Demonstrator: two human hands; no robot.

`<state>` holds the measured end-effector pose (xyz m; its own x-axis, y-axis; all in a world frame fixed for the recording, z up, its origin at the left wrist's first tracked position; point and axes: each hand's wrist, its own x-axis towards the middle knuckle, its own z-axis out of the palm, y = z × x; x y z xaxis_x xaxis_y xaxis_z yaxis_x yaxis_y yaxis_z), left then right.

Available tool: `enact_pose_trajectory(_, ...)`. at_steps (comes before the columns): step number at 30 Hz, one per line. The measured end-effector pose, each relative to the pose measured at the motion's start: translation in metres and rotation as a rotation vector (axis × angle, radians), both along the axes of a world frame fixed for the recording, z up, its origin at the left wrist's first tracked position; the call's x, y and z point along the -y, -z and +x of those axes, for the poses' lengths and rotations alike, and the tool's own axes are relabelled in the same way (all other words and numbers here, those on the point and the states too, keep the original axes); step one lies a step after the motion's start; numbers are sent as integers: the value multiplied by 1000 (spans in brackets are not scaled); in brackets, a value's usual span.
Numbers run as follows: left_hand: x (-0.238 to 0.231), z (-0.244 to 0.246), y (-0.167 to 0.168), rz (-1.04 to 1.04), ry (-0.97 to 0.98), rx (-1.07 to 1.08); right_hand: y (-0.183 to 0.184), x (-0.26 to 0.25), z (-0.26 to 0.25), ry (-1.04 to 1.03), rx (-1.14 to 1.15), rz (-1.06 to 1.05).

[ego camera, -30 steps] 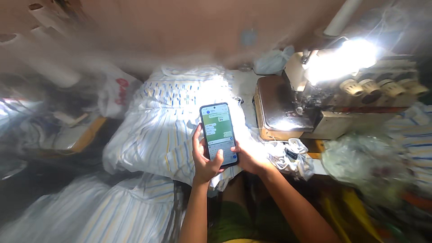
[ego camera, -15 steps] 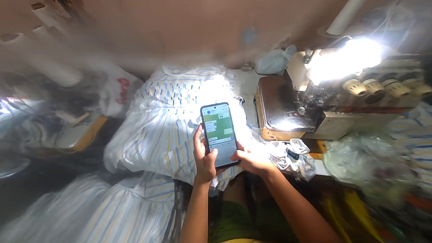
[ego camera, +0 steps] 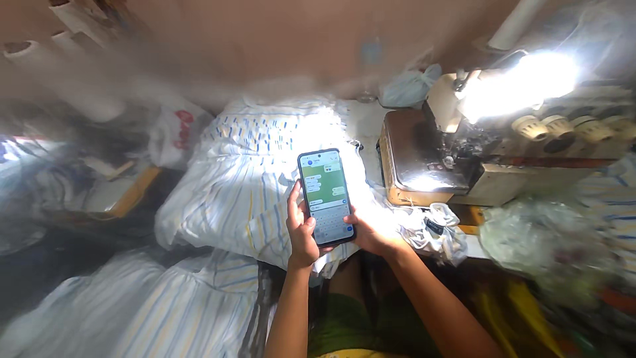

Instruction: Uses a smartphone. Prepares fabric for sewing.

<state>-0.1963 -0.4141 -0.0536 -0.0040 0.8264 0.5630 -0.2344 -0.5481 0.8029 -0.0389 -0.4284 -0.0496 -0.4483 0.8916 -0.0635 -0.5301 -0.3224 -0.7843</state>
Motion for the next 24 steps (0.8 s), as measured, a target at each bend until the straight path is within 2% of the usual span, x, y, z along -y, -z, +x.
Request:
enact_pose_trajectory(7,3,1,-2,-37,5,27,-13,3,-5,64,103,13)
enact_pose_trajectory(10,3,0,-1,-15,20,18,-8,2,-2,36,60,-6)
enact_pose_trajectory(17,0,-2,1,78,-31,-97,-8,3,-1,29,63,39)
enact_pose_trajectory(21,1,0,-3,81,-116,-159,-6,4,1,10,106,175)
enact_pose_trajectory(24,1,0,-2,74,-96,-144,-4,3,2,10,150,216)
